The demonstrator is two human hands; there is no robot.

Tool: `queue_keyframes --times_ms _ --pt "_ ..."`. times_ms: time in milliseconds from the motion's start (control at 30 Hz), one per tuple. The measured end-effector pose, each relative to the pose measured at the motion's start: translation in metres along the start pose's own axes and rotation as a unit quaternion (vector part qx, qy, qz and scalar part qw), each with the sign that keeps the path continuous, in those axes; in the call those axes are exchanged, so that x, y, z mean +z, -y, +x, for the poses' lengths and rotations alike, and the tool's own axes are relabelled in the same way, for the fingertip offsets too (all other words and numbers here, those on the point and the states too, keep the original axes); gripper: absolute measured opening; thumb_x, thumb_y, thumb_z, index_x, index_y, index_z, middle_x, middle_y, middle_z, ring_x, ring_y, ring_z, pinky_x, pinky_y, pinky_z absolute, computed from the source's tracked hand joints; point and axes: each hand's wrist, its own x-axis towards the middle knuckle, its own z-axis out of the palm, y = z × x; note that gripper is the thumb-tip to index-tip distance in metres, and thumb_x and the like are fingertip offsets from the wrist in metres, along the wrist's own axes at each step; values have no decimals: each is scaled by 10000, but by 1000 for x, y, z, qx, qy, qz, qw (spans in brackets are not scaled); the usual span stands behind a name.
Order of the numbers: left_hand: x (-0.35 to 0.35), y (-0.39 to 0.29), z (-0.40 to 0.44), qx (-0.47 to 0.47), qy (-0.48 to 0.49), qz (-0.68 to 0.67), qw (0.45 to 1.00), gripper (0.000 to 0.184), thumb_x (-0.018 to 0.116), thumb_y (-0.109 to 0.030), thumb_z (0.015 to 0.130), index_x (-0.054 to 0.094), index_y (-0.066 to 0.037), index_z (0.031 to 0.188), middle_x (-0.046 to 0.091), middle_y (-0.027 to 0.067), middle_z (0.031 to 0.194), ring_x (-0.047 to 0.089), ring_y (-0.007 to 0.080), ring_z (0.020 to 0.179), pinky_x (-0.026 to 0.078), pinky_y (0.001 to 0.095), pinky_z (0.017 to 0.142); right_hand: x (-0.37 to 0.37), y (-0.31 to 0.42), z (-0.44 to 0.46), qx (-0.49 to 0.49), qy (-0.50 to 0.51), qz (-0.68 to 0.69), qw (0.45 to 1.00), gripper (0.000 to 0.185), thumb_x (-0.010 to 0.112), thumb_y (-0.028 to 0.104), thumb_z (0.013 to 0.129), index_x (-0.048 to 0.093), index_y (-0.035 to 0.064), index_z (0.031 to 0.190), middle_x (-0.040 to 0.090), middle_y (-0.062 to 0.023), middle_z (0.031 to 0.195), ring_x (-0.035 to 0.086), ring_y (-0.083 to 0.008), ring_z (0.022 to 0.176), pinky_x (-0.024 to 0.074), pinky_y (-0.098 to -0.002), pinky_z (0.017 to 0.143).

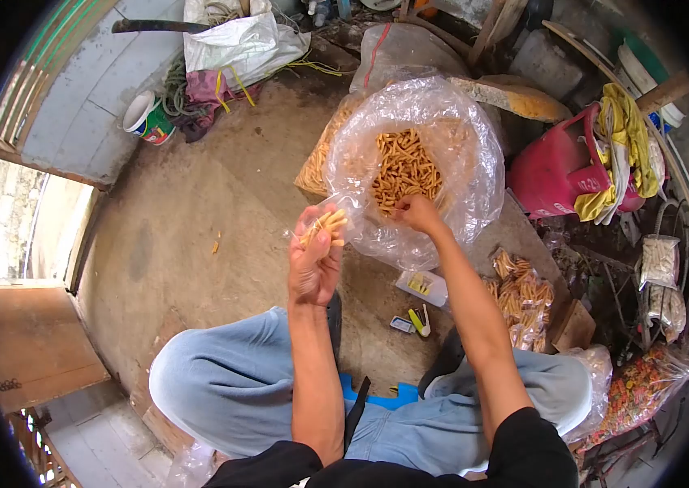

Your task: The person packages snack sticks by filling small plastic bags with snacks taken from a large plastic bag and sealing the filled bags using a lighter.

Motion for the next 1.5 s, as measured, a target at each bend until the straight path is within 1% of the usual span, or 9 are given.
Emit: queue_keyframes --times_ms 233,300,433,500,567,700,1000,1300,1500 --pt "17 10 -4 -15 -5 40 999 369 620 56 823 504 -33 1162 579 185 1174 641 246 979 587 299 800 -10 -5 -10 -16 -116 22 993 198 667 162 780 695 15 909 680 -145 791 644 -260 730 494 -359 705" --pt "24 12 -7 -20 -1 42 999 365 622 60 819 506 -35 1153 587 185 1161 641 249 980 589 303 797 -24 2 -21 -34 -166 19 985 197 661 155 797 702 19 933 673 -129 740 635 -208 689 495 -330 661" --pt "38 12 -15 -19 19 76 997 239 542 -191 932 534 -65 1135 583 150 1178 625 264 1020 600 359 767 -55 23 -47 12 -129 121 984 208 663 148 817 705 17 972 661 -86 693 608 -128 652 485 -278 608" --pt "43 10 -20 -28 21 64 997 265 495 -271 962 531 -75 1136 595 144 1158 630 268 1010 608 374 738 -72 34 -65 19 -108 255 961 252 668 144 813 693 17 1029 685 -86 761 608 -119 647 478 -277 571" --pt "45 11 -22 -62 37 41 997 347 404 -375 984 510 -98 1166 615 133 1119 637 275 994 615 390 698 -93 57 -91 -11 -130 296 946 245 667 125 816 691 3 1027 675 -60 766 584 -93 645 460 -252 565" --pt "55 14 -31 -47 51 84 994 331 394 -367 989 503 -100 1152 622 135 1095 637 286 992 615 396 696 -140 107 -166 -94 -170 327 925 232 668 87 814 691 -10 1024 666 -24 795 548 -58 659 433 -209 585" --pt "101 13 -58 -45 115 88 988 310 361 -349 1000 475 -83 1111 591 180 1117 638 326 982 617 402 689 -178 186 -299 -143 -199 281 928 173 660 54 819 704 1 978 666 -26 781 553 -53 668 433 -202 593" --pt "126 13 -78 -64 167 81 981 332 340 -361 1003 475 -74 1103 587 201 1122 638 338 981 623 378 664 -158 209 -337 -147 -266 249 920 129 682 42 821 698 -4 941 656 10 782 525 -8 677 412 -167 591" --pt "136 16 -88 -64 152 133 977 308 385 -349 995 484 -71 1082 608 177 1100 659 286 940 616 357 648 -146 217 -341 -156 -293 262 906 130 688 35 811 698 1 937 670 -7 803 550 -19 692 439 -175 620"
